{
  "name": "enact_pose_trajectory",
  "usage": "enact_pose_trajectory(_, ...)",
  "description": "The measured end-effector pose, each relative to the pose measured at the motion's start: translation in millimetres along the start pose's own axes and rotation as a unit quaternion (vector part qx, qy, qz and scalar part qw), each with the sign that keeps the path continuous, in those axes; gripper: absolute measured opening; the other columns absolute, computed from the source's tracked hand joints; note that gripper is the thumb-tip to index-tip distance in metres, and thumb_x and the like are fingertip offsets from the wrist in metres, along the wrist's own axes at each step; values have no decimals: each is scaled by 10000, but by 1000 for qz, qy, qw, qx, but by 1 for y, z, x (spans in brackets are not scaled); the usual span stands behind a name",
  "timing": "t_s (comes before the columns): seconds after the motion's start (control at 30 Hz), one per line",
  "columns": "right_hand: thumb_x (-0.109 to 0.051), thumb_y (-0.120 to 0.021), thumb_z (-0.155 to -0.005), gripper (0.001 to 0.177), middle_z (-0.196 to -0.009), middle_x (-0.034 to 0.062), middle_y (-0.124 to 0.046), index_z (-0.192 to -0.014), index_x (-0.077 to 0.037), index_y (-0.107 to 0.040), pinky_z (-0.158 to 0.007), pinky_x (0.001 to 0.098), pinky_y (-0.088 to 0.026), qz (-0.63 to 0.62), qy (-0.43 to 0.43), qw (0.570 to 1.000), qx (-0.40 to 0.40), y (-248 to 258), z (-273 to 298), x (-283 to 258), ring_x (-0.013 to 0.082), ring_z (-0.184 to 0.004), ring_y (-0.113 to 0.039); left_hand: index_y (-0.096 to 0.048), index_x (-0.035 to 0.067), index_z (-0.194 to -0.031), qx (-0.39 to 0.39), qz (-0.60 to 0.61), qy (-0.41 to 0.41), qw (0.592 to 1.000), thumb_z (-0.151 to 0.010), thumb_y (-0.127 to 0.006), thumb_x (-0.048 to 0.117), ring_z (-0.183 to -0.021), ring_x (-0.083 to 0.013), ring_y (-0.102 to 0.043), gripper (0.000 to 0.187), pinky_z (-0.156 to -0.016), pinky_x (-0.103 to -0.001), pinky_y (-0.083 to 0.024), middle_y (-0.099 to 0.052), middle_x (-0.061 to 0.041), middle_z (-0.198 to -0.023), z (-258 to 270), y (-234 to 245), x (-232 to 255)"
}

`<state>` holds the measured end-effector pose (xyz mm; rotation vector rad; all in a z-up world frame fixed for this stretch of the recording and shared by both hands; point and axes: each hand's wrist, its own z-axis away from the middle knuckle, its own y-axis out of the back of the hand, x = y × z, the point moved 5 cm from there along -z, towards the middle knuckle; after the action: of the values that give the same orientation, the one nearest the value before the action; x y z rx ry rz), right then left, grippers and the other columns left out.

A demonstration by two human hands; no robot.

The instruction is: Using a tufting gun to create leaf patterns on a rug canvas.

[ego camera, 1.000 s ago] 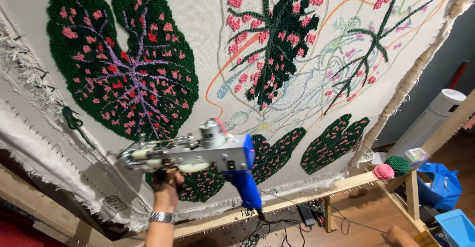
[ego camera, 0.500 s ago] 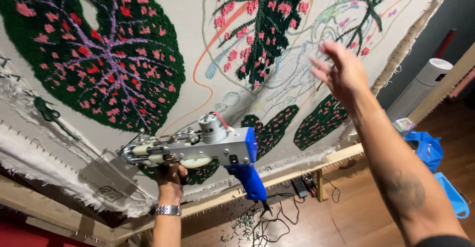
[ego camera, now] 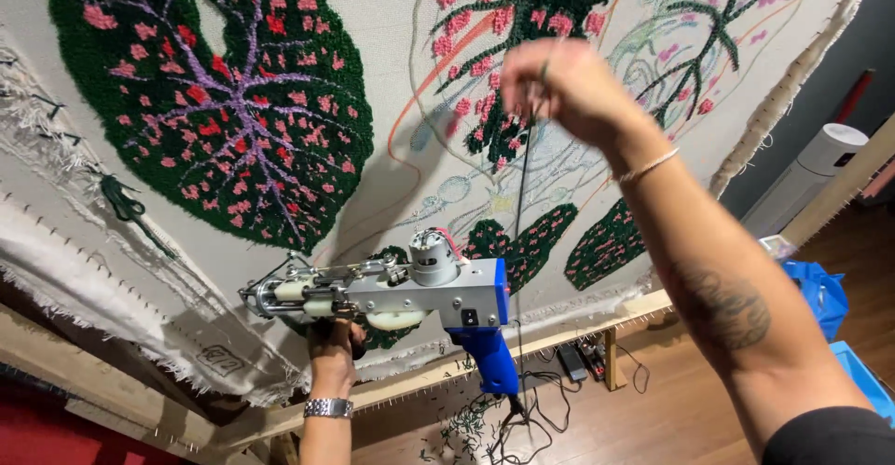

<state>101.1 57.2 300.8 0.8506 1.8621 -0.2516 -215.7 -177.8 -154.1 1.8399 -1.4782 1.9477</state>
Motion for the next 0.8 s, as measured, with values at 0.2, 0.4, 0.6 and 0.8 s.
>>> enact_pose_trajectory(0.2,-177,-711,-857,214,-818,50,-770,-1037,-71,-755,-617,292,-583,357,-132,907,-179,-4,30,119,127,-641,-734,-551,63,-741,5,7,-49,999,-965,-670,138,-609,-208,-537,265,-623,-389,-482,-484,-43,-616,-3,24,14)
enact_pose_trajectory(0.4,-232,-749,-917,186,-807,96,-770,-994,-64,-775,-687,304,-564,389,-21,919,59,-27,28,94,161,-704,-730,-542,72,-686,25,-6,-17,1000,-911,-613,93,-590,-206,-511,237,-615,-380,-477,-505,-60,-596,3,1,35)
enact_pose_trajectory(0.6,-196,-768,-892,210,-904,107,-770,-995,-15,-748,-738,306,-583,343,84,921,163,-44,17,101,196,-804,-760,-486,38,-633,44,-60,-7,997,-894,-549,45,-514,-199,-449,268,-497,-344,-363,-493,-85,-571,-6,12,4)
enact_pose_trajectory(0.8,-187,-754,-905,193,-896,120,-773,-972,-6,-751,-730,318,-577,350,69,911,206,-53,11,104,208,-802,-758,-583,-14,-604,34,-187,9,982,-934,-551,121,-507,-172,-514,358,-485,-318,-393,-573,-93,-559,4,-12,29)
